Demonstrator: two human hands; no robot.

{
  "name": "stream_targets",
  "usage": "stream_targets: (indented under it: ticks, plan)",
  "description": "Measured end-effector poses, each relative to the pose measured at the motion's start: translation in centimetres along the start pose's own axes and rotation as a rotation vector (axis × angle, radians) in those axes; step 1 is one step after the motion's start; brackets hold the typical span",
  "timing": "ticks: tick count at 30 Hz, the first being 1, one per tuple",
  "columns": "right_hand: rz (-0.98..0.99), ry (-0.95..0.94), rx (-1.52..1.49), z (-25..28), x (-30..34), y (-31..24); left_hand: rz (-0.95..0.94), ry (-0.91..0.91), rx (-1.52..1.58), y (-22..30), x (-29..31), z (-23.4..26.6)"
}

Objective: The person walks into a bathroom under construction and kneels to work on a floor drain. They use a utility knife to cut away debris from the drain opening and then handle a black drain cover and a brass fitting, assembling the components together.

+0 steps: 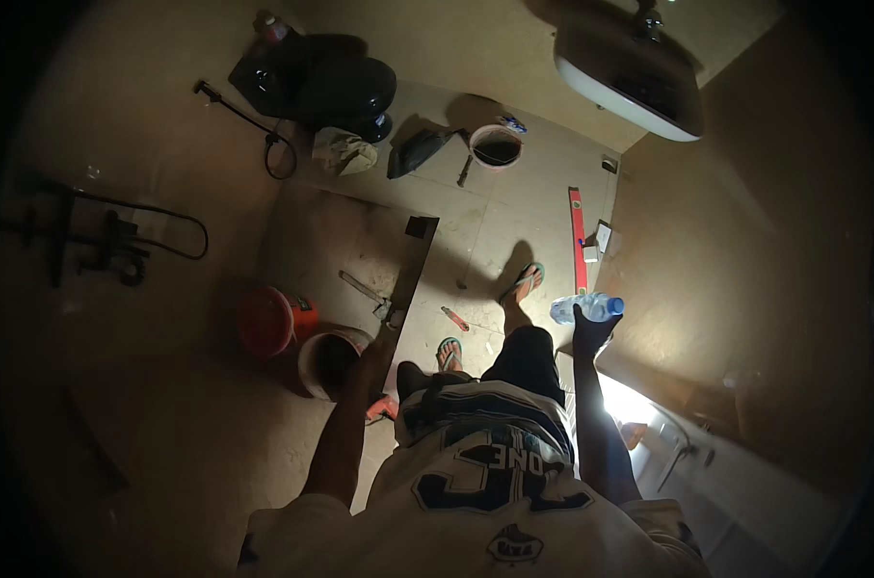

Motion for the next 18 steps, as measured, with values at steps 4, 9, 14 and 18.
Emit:
stream_targets:
  ticks: [4, 9, 14, 18]
  plan:
    - [-0.062, 0.016, 0.039, -5.4, -7.2, 1.1, -0.098, -0.023, -0.374, -5.4, 2.7, -6.1]
    - [0.087, 0.000, 0.137, -12.2, -19.0, 0.3, 0.238, -0.343, -0.423, 0.4, 1.1, -14.0]
    - [0.117, 0.000, -0.019, -16.2, -30.6, -7.4, 0.215, -0.237, -0.266, 14.3, -7.2, -16.3]
    - [0.269, 0.088, -0.124, -18.5, -38.6, -16.9, 0.195, -0.123, -0.132, 21.5, -15.7, -15.5]
Point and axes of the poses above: each hand's wrist, its own x-axis away from the middle knuckle, its own z-axis out of the back of the hand, y = z × x, the point moved 5 cm from there along -x, towards the middle knuckle, and after that the axes turned 13 degrees about y, right-handed, at the moved point
